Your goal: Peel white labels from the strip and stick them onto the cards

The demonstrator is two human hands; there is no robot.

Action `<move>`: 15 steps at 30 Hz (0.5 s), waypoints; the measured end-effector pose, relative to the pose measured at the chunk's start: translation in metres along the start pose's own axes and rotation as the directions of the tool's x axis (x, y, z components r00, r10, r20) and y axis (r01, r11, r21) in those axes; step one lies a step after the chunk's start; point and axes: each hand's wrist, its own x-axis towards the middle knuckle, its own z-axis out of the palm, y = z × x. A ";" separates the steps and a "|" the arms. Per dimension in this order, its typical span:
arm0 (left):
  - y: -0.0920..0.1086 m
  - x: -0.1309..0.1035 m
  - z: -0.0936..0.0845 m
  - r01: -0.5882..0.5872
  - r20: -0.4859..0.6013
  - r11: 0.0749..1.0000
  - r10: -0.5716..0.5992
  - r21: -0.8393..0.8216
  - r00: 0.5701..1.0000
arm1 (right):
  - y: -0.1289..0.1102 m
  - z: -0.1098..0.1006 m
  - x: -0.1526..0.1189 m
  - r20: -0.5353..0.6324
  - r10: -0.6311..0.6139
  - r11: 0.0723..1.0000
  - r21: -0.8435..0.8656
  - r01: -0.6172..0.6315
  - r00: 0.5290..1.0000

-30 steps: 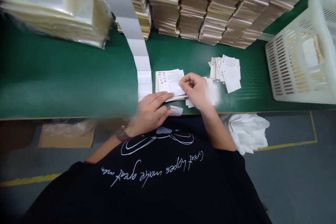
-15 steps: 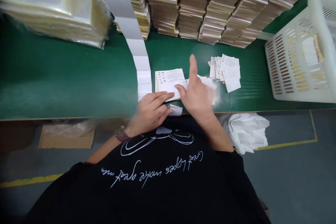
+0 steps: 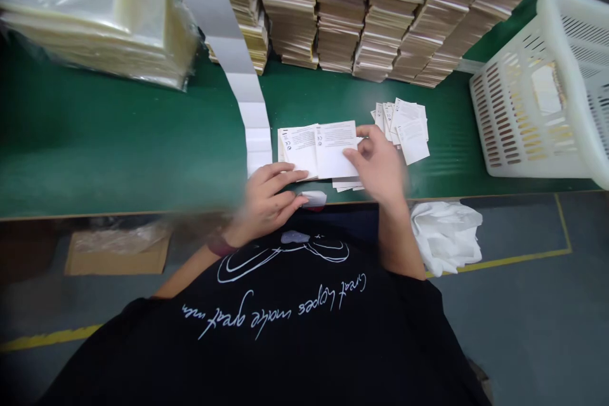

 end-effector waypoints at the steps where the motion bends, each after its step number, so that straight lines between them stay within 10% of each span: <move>1: 0.000 -0.001 0.000 0.004 -0.015 1.000 -0.005 -0.007 1.000 | 0.002 -0.008 -0.004 -0.030 -0.008 0.992 -0.124 0.004 1.000; 6: -0.002 -0.003 0.000 0.003 -0.087 0.998 -0.009 -0.069 0.996 | -0.001 -0.023 -0.031 -0.103 -0.199 0.906 -0.399 0.143 0.975; 10: 0.002 0.001 0.001 0.028 -0.137 0.993 -0.044 -0.117 0.990 | -0.016 0.004 -0.056 0.147 -0.326 0.945 0.025 0.326 0.934; 15: 0.009 0.007 -0.017 0.143 -0.054 0.985 -0.149 -0.101 0.987 | -0.014 0.035 -0.065 -0.029 -0.290 0.862 0.426 0.274 0.957</move>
